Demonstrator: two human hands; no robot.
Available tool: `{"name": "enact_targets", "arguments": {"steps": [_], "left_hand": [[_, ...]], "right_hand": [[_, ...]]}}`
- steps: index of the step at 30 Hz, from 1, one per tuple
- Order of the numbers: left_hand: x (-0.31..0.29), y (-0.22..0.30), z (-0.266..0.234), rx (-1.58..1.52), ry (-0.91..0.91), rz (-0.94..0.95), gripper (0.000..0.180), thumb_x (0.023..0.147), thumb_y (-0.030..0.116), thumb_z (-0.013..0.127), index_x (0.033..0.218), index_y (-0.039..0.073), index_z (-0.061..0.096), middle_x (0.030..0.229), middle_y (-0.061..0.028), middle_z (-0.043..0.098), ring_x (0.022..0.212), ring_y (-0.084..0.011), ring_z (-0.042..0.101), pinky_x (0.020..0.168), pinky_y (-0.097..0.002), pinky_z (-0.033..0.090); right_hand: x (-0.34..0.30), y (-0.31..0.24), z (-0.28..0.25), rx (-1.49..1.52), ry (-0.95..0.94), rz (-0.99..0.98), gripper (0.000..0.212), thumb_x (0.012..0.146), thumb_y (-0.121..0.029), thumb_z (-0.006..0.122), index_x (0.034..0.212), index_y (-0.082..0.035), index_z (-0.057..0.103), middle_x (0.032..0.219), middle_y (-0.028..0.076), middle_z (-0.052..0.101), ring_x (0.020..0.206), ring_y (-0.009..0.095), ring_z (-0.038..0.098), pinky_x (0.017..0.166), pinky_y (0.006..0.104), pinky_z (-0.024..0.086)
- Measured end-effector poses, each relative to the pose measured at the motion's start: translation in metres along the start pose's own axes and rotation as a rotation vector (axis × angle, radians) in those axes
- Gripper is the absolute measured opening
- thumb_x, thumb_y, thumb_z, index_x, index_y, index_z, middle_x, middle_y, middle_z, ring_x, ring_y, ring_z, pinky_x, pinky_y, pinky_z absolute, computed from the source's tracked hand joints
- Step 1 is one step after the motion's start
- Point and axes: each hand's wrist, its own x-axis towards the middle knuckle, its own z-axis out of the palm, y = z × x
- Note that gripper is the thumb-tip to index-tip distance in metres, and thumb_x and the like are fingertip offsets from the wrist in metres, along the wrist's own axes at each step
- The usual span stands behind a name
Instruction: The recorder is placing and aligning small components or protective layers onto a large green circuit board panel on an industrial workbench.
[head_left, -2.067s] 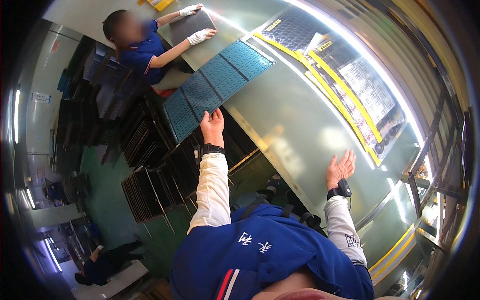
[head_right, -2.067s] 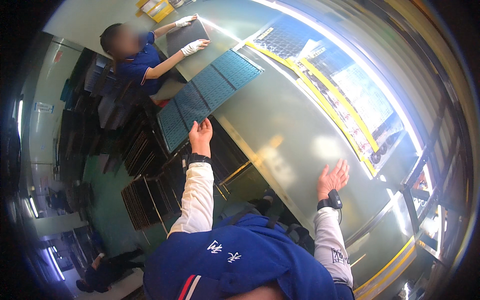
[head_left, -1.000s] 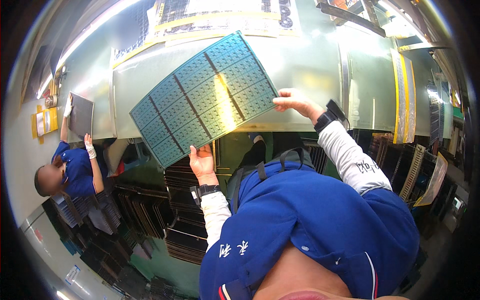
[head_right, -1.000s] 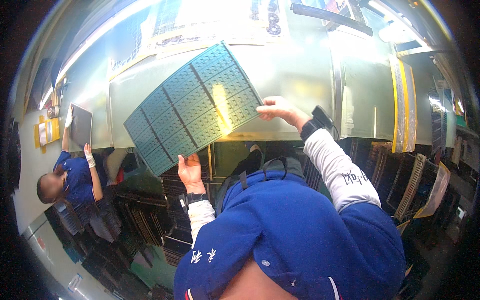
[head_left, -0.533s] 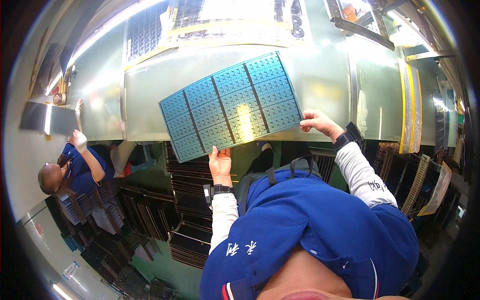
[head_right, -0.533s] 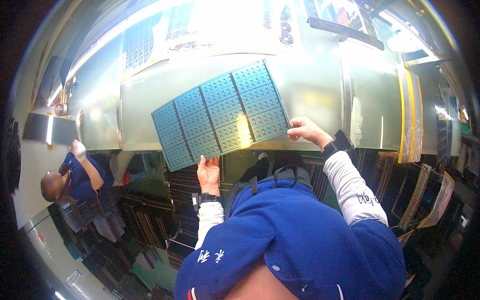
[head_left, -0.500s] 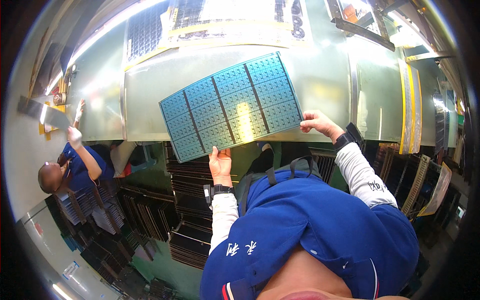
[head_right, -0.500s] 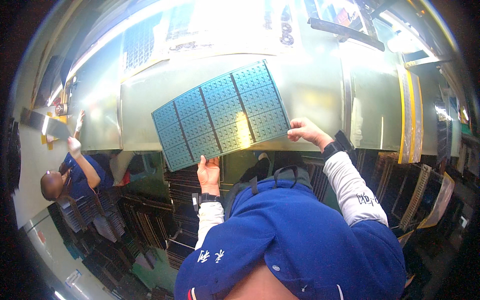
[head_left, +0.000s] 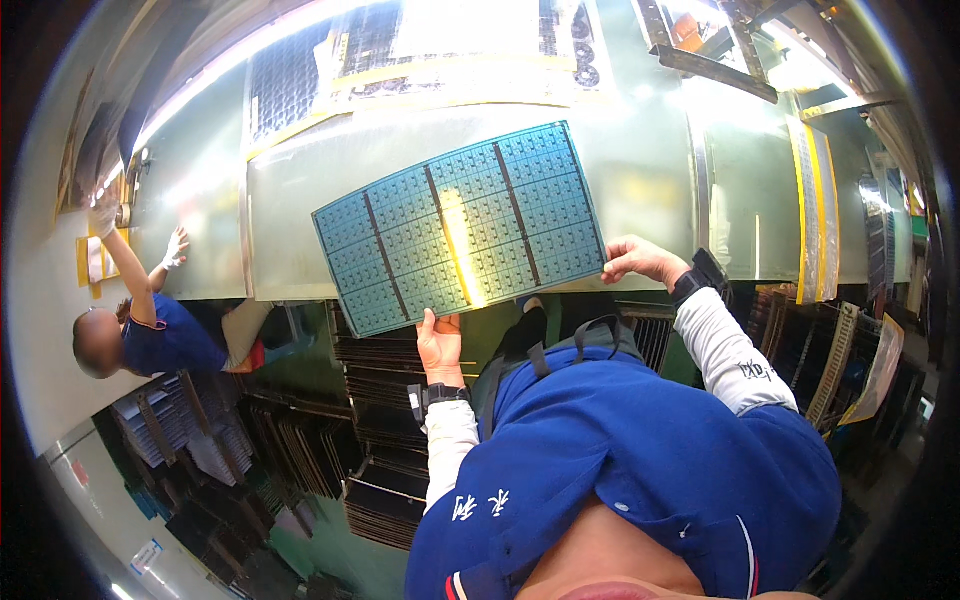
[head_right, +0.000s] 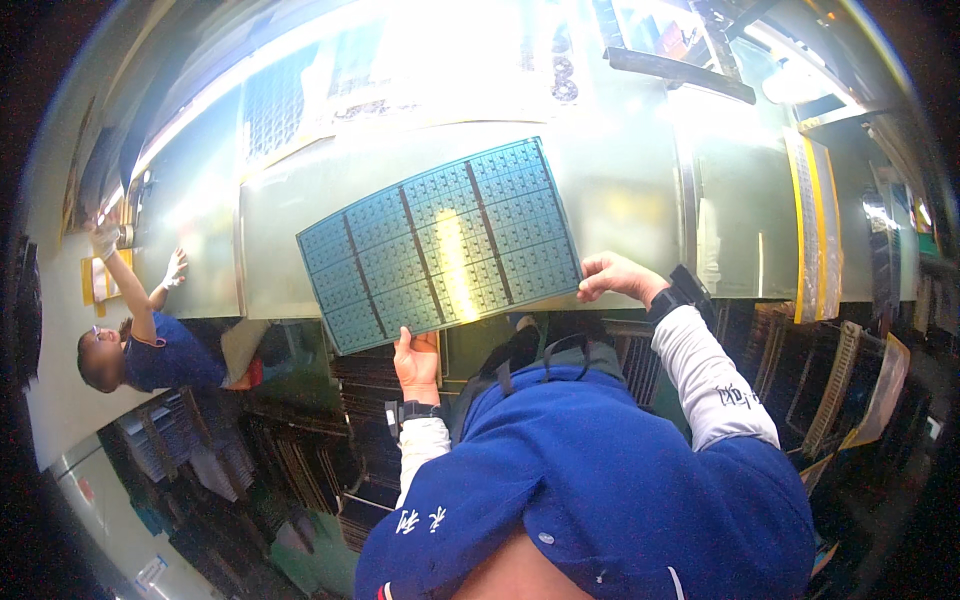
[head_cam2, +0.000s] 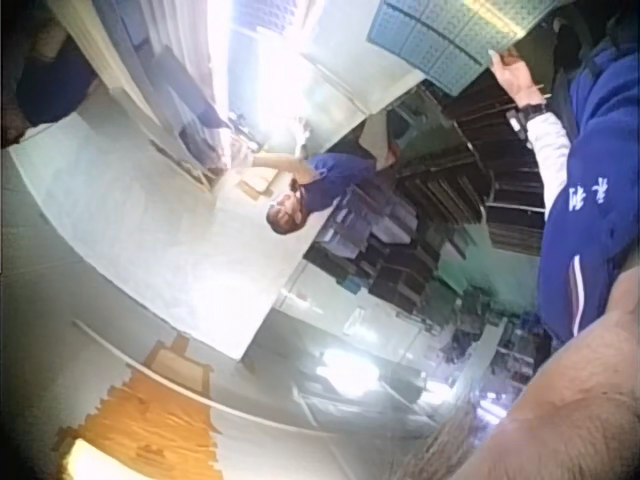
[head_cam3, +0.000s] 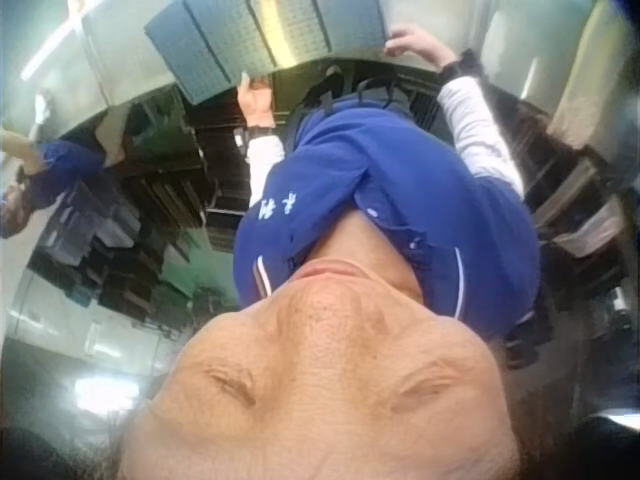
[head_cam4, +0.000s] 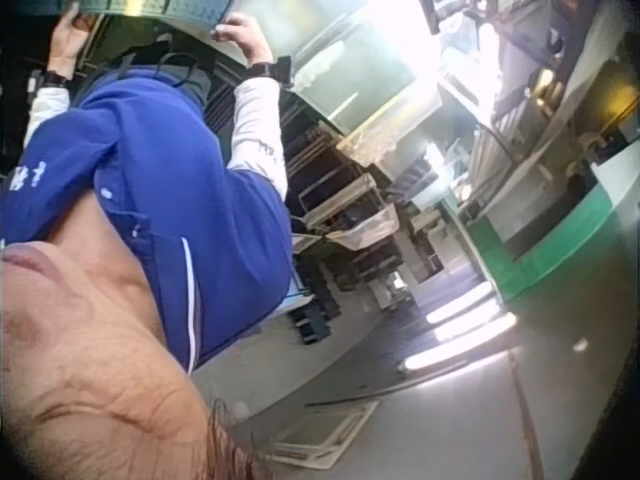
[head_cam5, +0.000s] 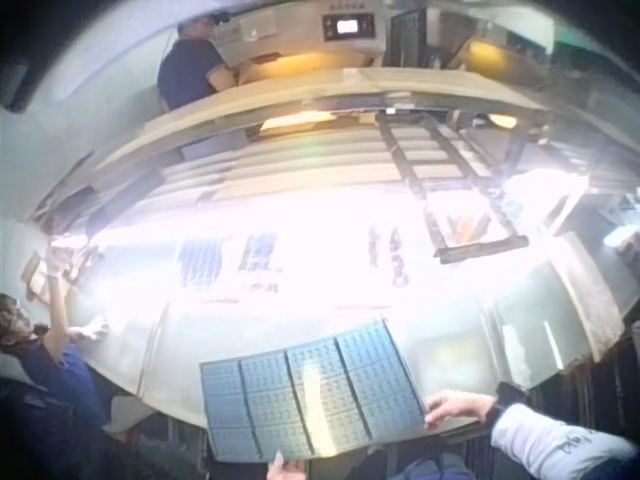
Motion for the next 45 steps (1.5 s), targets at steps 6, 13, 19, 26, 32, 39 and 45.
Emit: {"name": "enact_targets", "arguments": {"steps": [6, 13, 19, 26, 32, 39, 45], "left_hand": [[-0.019, 0.002, -0.009, 0.024, -0.103, 0.001, 0.034, 0.106, 0.009, 0.061, 0.139, 0.013, 0.063, 0.142, -0.0090, 0.066, 0.129, -0.0302, 0.064, 0.112, -0.0490, 0.050], [-0.038, 0.006, -0.018, 0.053, -0.094, -0.005, 0.035, 0.105, 0.008, 0.062, 0.139, 0.016, 0.065, 0.145, -0.0074, 0.064, 0.132, -0.0293, 0.061, 0.112, -0.0501, 0.050], [-0.045, 0.003, -0.020, 0.068, -0.119, -0.002, 0.038, 0.105, 0.008, 0.062, 0.142, 0.015, 0.063, 0.148, -0.0084, 0.062, 0.137, -0.0311, 0.058, 0.114, -0.0528, 0.048], [-0.047, -0.003, -0.013, 0.088, -0.163, -0.043, 0.035, 0.103, 0.006, 0.063, 0.138, 0.015, 0.064, 0.144, -0.0069, 0.066, 0.133, -0.0304, 0.061, 0.111, -0.0524, 0.051], [-0.046, -0.003, -0.004, 0.123, -0.167, -0.110, 0.031, 0.104, 0.008, 0.062, 0.134, 0.015, 0.067, 0.143, -0.0063, 0.066, 0.133, -0.0294, 0.061, 0.110, -0.0512, 0.052], [-0.044, 0.002, 0.007, 0.070, -0.272, -0.210, 0.036, 0.106, 0.005, 0.057, 0.139, 0.015, 0.066, 0.145, -0.0064, 0.065, 0.135, -0.0280, 0.060, 0.116, -0.0521, 0.047], [-0.042, -0.003, 0.027, 0.116, -0.270, -0.267, 0.033, 0.106, 0.006, 0.057, 0.137, 0.014, 0.068, 0.144, -0.0068, 0.066, 0.135, -0.0272, 0.060, 0.117, -0.0509, 0.047]], "right_hand": [[0.016, -0.037, -0.020, 0.113, 0.190, -0.148, 0.024, 0.100, -0.028, 0.073, 0.111, -0.007, 0.072, 0.100, -0.001, 0.070, 0.087, 0.008, 0.066, 0.085, 0.0281, 0.056], [0.036, -0.102, -0.020, 0.431, 0.401, -0.439, 0.015, 0.103, -0.020, 0.069, 0.113, -0.009, 0.070, 0.104, -0.003, 0.072, 0.092, 0.008, 0.067, 0.082, 0.0269, 0.055], [0.035, -0.092, -0.026, 0.375, 0.447, -0.464, 0.009, 0.101, -0.015, 0.071, 0.105, -0.006, 0.073, 0.097, -0.001, 0.072, 0.087, 0.008, 0.067, 0.081, 0.0247, 0.055], [0.015, -0.072, -0.034, 0.478, 0.486, -0.586, 0.009, 0.102, -0.013, 0.070, 0.105, -0.004, 0.072, 0.096, 0.001, 0.072, 0.088, 0.010, 0.067, 0.081, 0.0248, 0.054], [-0.021, -0.065, -0.029, 0.503, 0.612, -0.533, 0.010, 0.104, -0.015, 0.068, 0.105, -0.006, 0.072, 0.097, 0.000, 0.073, 0.089, 0.009, 0.066, 0.083, 0.0252, 0.054], [-0.075, -0.064, -0.008, 0.527, 0.622, -0.579, 0.013, 0.105, -0.018, 0.065, 0.106, -0.007, 0.072, 0.096, -0.002, 0.072, 0.085, 0.007, 0.066, 0.078, 0.0252, 0.054], [-0.100, -0.051, -0.010, 0.590, 0.656, -0.616, 0.018, 0.105, -0.021, 0.066, 0.113, -0.006, 0.072, 0.102, 0.000, 0.073, 0.090, 0.009, 0.067, 0.081, 0.0272, 0.055]]}}
